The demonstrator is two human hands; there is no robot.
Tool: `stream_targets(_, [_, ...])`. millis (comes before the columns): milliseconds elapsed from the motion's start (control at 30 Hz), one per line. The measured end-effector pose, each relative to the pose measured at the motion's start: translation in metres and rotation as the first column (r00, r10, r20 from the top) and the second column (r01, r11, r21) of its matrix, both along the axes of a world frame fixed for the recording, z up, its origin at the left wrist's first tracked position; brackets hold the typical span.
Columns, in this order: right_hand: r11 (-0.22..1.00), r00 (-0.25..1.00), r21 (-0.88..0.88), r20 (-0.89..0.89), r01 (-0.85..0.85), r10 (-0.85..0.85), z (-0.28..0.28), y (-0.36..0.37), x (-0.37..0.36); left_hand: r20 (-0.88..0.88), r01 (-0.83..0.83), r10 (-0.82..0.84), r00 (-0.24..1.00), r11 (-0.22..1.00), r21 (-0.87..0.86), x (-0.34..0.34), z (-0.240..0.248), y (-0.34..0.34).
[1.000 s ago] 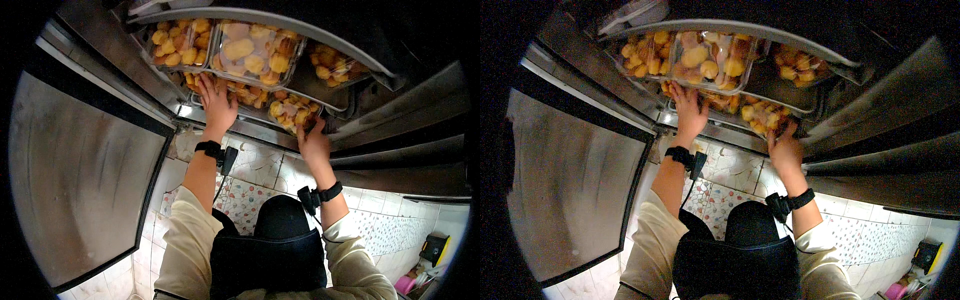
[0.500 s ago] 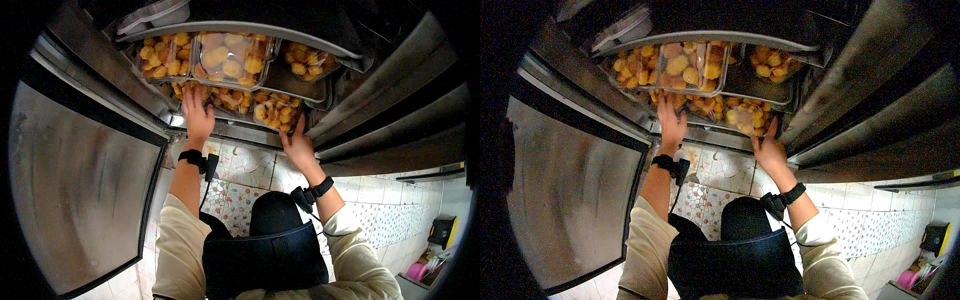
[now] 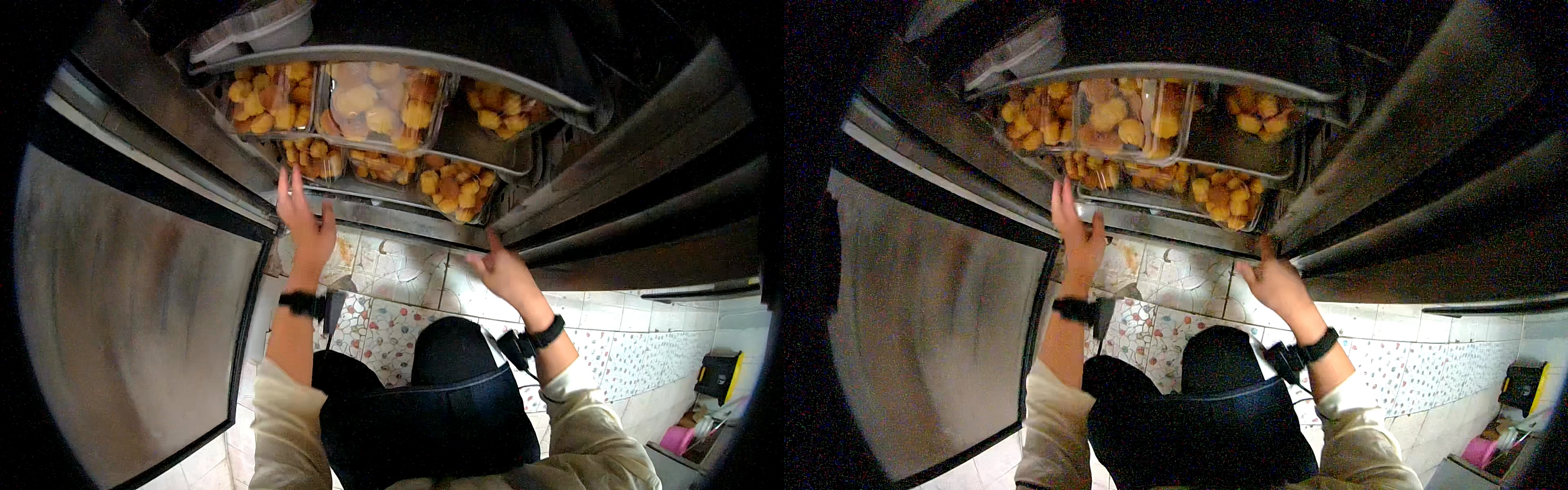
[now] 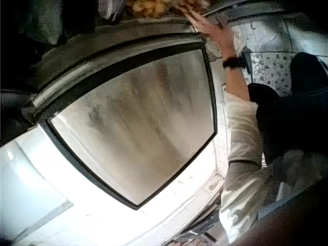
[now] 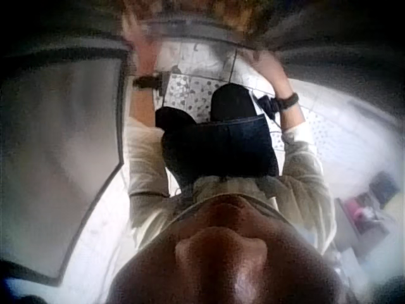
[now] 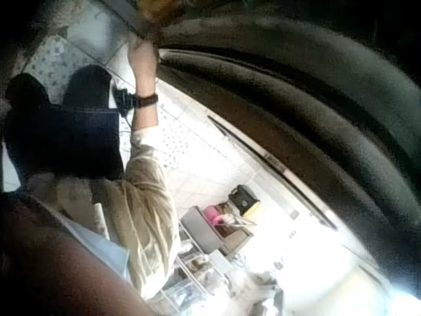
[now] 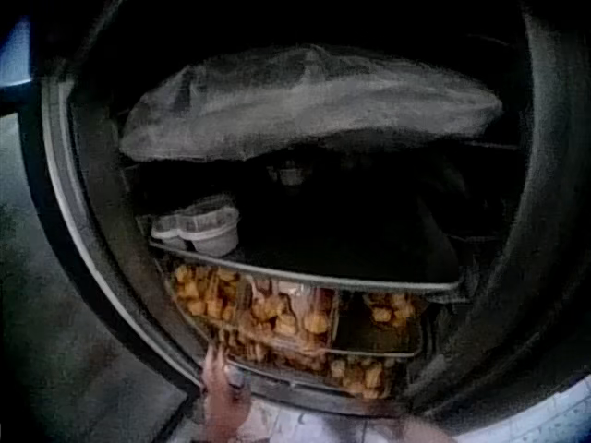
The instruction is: The person places containers of pastries into a refrigerator, folds a plastic sheet on a counter, and rearranges bags of bread on a tray inside the refrigerator.
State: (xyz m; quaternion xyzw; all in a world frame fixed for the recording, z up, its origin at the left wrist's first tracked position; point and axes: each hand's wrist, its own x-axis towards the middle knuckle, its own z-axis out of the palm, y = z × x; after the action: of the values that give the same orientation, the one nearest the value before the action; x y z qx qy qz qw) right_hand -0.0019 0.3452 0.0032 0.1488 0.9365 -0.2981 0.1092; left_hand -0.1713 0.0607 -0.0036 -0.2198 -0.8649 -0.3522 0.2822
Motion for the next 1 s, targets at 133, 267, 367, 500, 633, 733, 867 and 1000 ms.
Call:
stream_targets(133, [0.968,0.947,0.031,0.217,-0.251,0.238,0.029,0.009,0.066,0.217,-0.061,0.078,0.973,0.994,-0.086,0.087,0.054,-0.046])
stream_targets(267, [0.9,0.814,-0.005,0.425,-0.436,0.397,0.091,0.017,0.129,0.107,-0.127,0.154,0.982,0.965,-0.23,0.157,0.153,-0.117])
stream_targets(367, [0.906,0.793,-0.238,0.44,-0.349,0.421,0.134,0.003,0.131,0.306,-0.42,0.408,0.86,0.907,-0.029,0.183,0.205,-0.158])
stream_targets(500, [0.724,0.937,-0.686,0.201,-0.073,0.285,0.101,-0.077,0.035,0.822,-0.702,-0.229,0.522,0.433,0.566,0.199,0.126,-0.186])
stream_targets(633, [0.909,0.897,-0.056,-0.195,-0.413,0.396,0.078,-0.128,-0.06,0.785,-0.797,-0.559,0.267,0.33,0.506,0.216,0.123,-0.146])
stream_targets(733, [0.897,0.865,0.111,-0.24,-0.427,0.441,0.077,-0.128,-0.089,0.712,-0.763,-0.646,0.276,0.304,0.571,0.255,0.14,-0.129])
stream_targets(867, [0.78,0.761,0.31,-0.211,-0.543,0.613,0.075,-0.133,-0.106,0.838,-0.876,-0.525,0.15,0.322,0.359,0.332,0.152,-0.106])
stream_targets(1000, [0.739,0.745,0.483,-0.234,-0.469,0.625,0.062,-0.172,-0.15,0.815,-0.915,-0.564,0.134,0.244,0.32,0.378,0.153,-0.068])
